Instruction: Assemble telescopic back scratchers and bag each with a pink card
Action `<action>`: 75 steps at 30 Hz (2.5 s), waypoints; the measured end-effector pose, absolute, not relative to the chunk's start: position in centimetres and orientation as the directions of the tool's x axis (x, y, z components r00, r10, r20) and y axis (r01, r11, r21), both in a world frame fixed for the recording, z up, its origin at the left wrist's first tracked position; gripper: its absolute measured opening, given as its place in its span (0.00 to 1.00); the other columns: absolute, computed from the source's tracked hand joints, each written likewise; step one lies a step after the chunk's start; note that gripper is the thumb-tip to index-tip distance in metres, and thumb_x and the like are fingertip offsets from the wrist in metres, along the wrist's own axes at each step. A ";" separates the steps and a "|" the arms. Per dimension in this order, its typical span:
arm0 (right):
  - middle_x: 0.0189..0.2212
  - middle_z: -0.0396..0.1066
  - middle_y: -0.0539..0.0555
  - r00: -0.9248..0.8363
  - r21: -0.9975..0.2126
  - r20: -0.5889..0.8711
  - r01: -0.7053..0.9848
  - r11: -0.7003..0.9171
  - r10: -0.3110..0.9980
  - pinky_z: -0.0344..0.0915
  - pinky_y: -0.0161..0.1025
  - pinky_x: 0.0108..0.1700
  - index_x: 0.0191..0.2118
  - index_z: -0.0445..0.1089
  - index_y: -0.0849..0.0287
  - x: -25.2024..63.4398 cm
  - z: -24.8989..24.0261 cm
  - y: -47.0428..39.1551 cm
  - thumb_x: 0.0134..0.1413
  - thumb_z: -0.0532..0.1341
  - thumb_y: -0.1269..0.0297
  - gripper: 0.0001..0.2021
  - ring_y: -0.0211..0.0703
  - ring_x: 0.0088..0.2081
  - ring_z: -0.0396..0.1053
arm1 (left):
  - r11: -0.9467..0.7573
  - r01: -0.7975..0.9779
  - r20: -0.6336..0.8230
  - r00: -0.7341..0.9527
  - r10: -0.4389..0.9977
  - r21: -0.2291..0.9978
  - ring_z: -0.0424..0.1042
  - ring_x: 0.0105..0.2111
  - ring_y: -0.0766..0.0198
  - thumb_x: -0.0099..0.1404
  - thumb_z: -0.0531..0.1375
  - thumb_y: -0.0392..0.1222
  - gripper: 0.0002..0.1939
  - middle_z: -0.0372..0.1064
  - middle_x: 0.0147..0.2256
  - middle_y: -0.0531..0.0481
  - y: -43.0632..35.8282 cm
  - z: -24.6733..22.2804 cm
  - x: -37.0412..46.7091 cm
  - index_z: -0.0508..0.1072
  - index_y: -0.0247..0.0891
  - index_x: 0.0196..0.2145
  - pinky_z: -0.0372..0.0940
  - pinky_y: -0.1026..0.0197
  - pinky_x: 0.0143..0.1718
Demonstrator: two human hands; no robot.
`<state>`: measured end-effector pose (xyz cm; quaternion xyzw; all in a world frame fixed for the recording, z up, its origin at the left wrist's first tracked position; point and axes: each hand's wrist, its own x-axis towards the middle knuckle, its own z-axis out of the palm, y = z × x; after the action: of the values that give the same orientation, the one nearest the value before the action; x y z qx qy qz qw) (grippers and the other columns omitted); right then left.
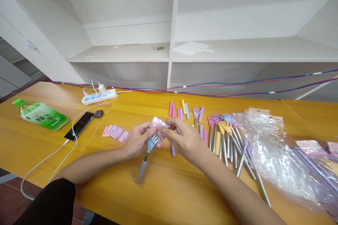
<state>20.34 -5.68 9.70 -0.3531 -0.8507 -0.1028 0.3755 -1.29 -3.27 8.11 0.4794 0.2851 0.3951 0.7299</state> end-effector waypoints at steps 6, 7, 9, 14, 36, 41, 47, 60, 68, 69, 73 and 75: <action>0.48 0.69 0.59 -0.487 -0.068 0.724 0.654 0.754 0.488 0.71 0.35 0.40 0.56 0.70 0.57 20.5 9.9 -5.7 0.69 0.58 0.76 0.15 0.38 0.42 0.72 | 0.217 -0.327 -0.019 0.514 0.857 0.920 0.81 0.30 0.61 0.68 0.67 0.52 0.20 0.80 0.35 0.44 -3.2 8.2 -1.3 0.77 0.31 0.45 0.78 0.60 0.36; 0.49 0.69 0.60 -0.491 -0.071 0.725 0.645 0.761 0.483 0.72 0.36 0.40 0.56 0.70 0.57 20.5 9.9 -5.7 0.69 0.58 0.76 0.14 0.38 0.42 0.73 | 0.218 -0.334 -0.018 0.511 0.859 0.917 0.81 0.30 0.61 0.68 0.68 0.52 0.19 0.80 0.35 0.44 -3.2 8.3 -1.3 0.77 0.31 0.45 0.78 0.60 0.36; 0.50 0.69 0.61 -0.494 -0.082 0.722 0.634 0.769 0.484 0.72 0.37 0.42 0.56 0.70 0.58 20.7 9.9 -5.7 0.69 0.59 0.75 0.14 0.39 0.43 0.73 | 0.216 -0.343 -0.015 0.505 0.863 0.914 0.81 0.30 0.61 0.68 0.68 0.51 0.18 0.80 0.34 0.45 -3.1 8.3 -1.3 0.77 0.32 0.45 0.78 0.60 0.35; 0.52 0.70 0.62 -0.500 -0.136 0.714 0.587 0.798 0.490 0.73 0.38 0.46 0.50 0.71 0.59 21.2 10.3 -5.8 0.68 0.62 0.72 0.08 0.40 0.44 0.74 | 0.226 -0.330 -0.029 0.510 0.860 0.917 0.81 0.29 0.62 0.68 0.68 0.53 0.20 0.80 0.33 0.45 -3.1 8.3 -1.4 0.77 0.32 0.45 0.78 0.61 0.36; 0.28 0.73 0.52 -0.213 -0.762 0.441 0.424 0.489 0.872 0.67 0.35 0.30 0.43 0.76 0.58 18.1 9.0 -6.7 0.73 0.59 0.57 0.12 0.37 0.28 0.71 | -0.008 0.067 -0.034 0.611 0.791 0.998 0.69 0.29 0.66 0.71 0.58 0.65 0.29 0.72 0.30 0.49 -1.4 8.4 -2.4 0.79 0.32 0.35 0.63 0.65 0.32; 0.29 0.72 0.51 -0.194 -0.772 0.434 0.424 0.474 0.880 0.65 0.33 0.28 0.42 0.76 0.58 18.5 8.7 -6.4 0.72 0.60 0.58 0.11 0.34 0.27 0.69 | -0.021 0.142 -0.077 0.646 0.759 0.990 0.64 0.28 0.68 0.69 0.59 0.66 0.29 0.63 0.26 0.54 -1.1 8.7 -2.5 0.73 0.34 0.30 0.60 0.67 0.29; 0.32 0.73 0.50 -0.197 -0.741 0.469 0.442 0.505 0.861 0.65 0.32 0.32 0.41 0.75 0.57 18.8 8.7 -6.1 0.71 0.61 0.60 0.08 0.33 0.30 0.69 | -0.008 0.145 -0.096 0.696 0.711 0.989 0.66 0.30 0.67 0.66 0.65 0.62 0.25 0.66 0.29 0.53 -0.7 8.7 -2.7 0.73 0.34 0.32 0.62 0.66 0.33; 0.32 0.74 0.52 -0.176 -0.716 0.461 0.505 0.481 0.870 0.67 0.36 0.34 0.40 0.76 0.57 19.1 9.0 -5.6 0.72 0.60 0.57 0.12 0.37 0.31 0.70 | 0.072 0.091 -0.116 0.754 0.646 0.993 0.73 0.36 0.64 0.69 0.65 0.56 0.20 0.75 0.38 0.47 -0.8 9.2 -2.9 0.76 0.34 0.44 0.67 0.63 0.41; 0.31 0.74 0.51 -0.181 -0.726 0.452 0.494 0.478 0.873 0.66 0.36 0.34 0.40 0.76 0.56 19.5 8.8 -5.2 0.72 0.60 0.57 0.11 0.37 0.30 0.70 | 0.098 0.057 -0.106 0.773 0.626 0.994 0.77 0.39 0.62 0.70 0.64 0.50 0.15 0.78 0.40 0.46 -0.6 9.0 -3.0 0.77 0.35 0.44 0.70 0.60 0.45; 0.31 0.74 0.51 -0.180 -0.731 0.446 0.492 0.473 0.876 0.66 0.36 0.34 0.40 0.76 0.56 19.5 8.8 -5.2 0.72 0.60 0.57 0.11 0.37 0.30 0.70 | 0.103 0.051 -0.104 0.776 0.622 0.993 0.77 0.39 0.62 0.70 0.64 0.49 0.14 0.78 0.40 0.46 -0.6 9.1 -3.0 0.77 0.35 0.44 0.71 0.60 0.45; 0.32 0.74 0.52 -0.171 -0.750 0.428 0.481 0.454 0.888 0.66 0.36 0.34 0.40 0.76 0.56 19.6 8.7 -5.3 0.72 0.59 0.57 0.11 0.38 0.31 0.70 | 0.113 0.035 -0.098 0.782 0.615 0.993 0.77 0.40 0.62 0.70 0.64 0.47 0.12 0.77 0.40 0.47 -0.7 9.1 -2.9 0.77 0.36 0.44 0.71 0.60 0.47; 0.32 0.74 0.53 -0.174 -0.759 0.406 0.482 0.437 0.897 0.66 0.36 0.34 0.41 0.75 0.56 19.6 8.6 -5.2 0.72 0.59 0.56 0.12 0.38 0.31 0.70 | 0.112 0.040 -0.101 0.779 0.618 0.993 0.77 0.40 0.62 0.69 0.64 0.46 0.11 0.77 0.39 0.47 -0.7 9.0 -2.8 0.76 0.35 0.43 0.71 0.60 0.47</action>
<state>19.56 -5.22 8.63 -0.4737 -0.7279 0.2386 0.4345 -2.84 -0.66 9.02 0.6333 0.2599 0.2069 0.6990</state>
